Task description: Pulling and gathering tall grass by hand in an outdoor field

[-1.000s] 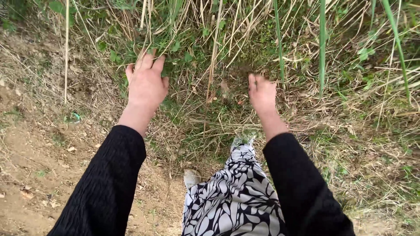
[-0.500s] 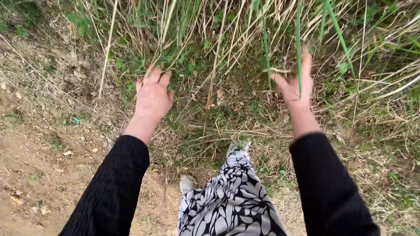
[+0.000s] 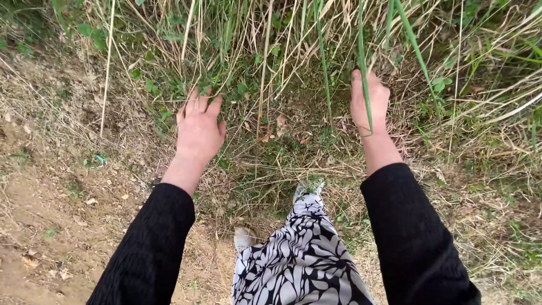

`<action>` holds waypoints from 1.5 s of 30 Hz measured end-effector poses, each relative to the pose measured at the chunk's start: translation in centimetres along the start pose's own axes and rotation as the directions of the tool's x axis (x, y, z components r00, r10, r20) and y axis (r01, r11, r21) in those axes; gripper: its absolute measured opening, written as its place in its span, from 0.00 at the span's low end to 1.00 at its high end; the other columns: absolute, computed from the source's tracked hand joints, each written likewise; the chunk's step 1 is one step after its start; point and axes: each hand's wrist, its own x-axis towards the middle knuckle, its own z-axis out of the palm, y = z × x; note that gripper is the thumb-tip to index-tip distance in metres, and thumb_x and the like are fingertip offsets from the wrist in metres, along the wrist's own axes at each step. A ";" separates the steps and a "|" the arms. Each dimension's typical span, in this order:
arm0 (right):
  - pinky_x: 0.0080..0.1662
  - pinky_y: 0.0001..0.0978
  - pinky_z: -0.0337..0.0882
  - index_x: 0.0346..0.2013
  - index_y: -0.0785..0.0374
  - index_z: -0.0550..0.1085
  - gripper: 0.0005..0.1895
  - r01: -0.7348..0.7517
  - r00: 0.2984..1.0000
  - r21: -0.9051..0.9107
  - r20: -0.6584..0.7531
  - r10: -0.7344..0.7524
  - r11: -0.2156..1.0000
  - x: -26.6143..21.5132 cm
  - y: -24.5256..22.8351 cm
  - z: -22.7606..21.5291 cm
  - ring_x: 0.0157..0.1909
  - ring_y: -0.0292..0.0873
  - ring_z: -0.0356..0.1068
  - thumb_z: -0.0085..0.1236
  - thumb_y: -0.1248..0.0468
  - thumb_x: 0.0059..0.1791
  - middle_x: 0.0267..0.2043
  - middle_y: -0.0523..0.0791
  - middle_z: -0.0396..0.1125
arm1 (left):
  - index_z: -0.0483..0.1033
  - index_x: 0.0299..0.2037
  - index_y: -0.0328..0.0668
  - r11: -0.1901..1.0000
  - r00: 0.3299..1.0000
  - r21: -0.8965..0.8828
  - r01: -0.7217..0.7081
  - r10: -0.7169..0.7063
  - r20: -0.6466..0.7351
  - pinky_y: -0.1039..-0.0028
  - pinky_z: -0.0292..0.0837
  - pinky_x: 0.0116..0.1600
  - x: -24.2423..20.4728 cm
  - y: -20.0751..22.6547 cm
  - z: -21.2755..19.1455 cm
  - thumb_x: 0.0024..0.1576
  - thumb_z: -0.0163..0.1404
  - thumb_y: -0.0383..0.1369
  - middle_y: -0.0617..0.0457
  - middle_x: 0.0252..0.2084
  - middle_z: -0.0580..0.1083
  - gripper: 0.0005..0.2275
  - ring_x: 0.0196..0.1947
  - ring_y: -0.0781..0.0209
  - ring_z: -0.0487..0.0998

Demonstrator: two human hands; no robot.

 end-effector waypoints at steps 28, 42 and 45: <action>0.13 0.25 0.67 0.75 0.46 0.50 0.41 0.311 0.868 -0.230 0.463 -0.177 0.922 1.1 -14.9 5.2 0.16 0.39 0.59 0.61 0.73 0.55 0.31 0.49 0.66 | 0.32 0.76 0.50 0.905 0.920 -0.171 0.390 -0.373 0.121 0.43 0.51 0.71 0.1 -7.2 -4.7 0.55 0.52 0.26 0.61 0.80 0.34 0.44 0.74 0.56 0.57; 0.56 0.57 0.69 0.76 0.54 0.49 0.34 0.333 0.567 -0.506 0.782 0.260 0.796 7.2 -19.6 14.3 0.53 0.59 0.70 0.23 0.42 0.59 0.53 0.70 0.65 | 0.36 0.75 0.47 0.772 0.829 -0.371 0.516 -0.559 -0.010 0.43 0.54 0.69 0.9 -13.6 -5.1 0.65 0.50 0.37 0.47 0.78 0.47 0.35 0.73 0.51 0.59; 0.60 0.68 0.62 0.72 0.56 0.59 0.25 0.819 0.489 -0.366 0.848 -0.204 0.442 7.7 -10.5 18.8 0.59 0.58 0.70 0.37 0.63 0.58 0.70 0.50 0.60 | 0.38 0.75 0.43 0.789 0.858 -0.426 0.444 -0.511 -0.053 0.50 0.59 0.69 0.4 -13.4 -4.3 0.62 0.53 0.32 0.44 0.77 0.49 0.37 0.73 0.50 0.60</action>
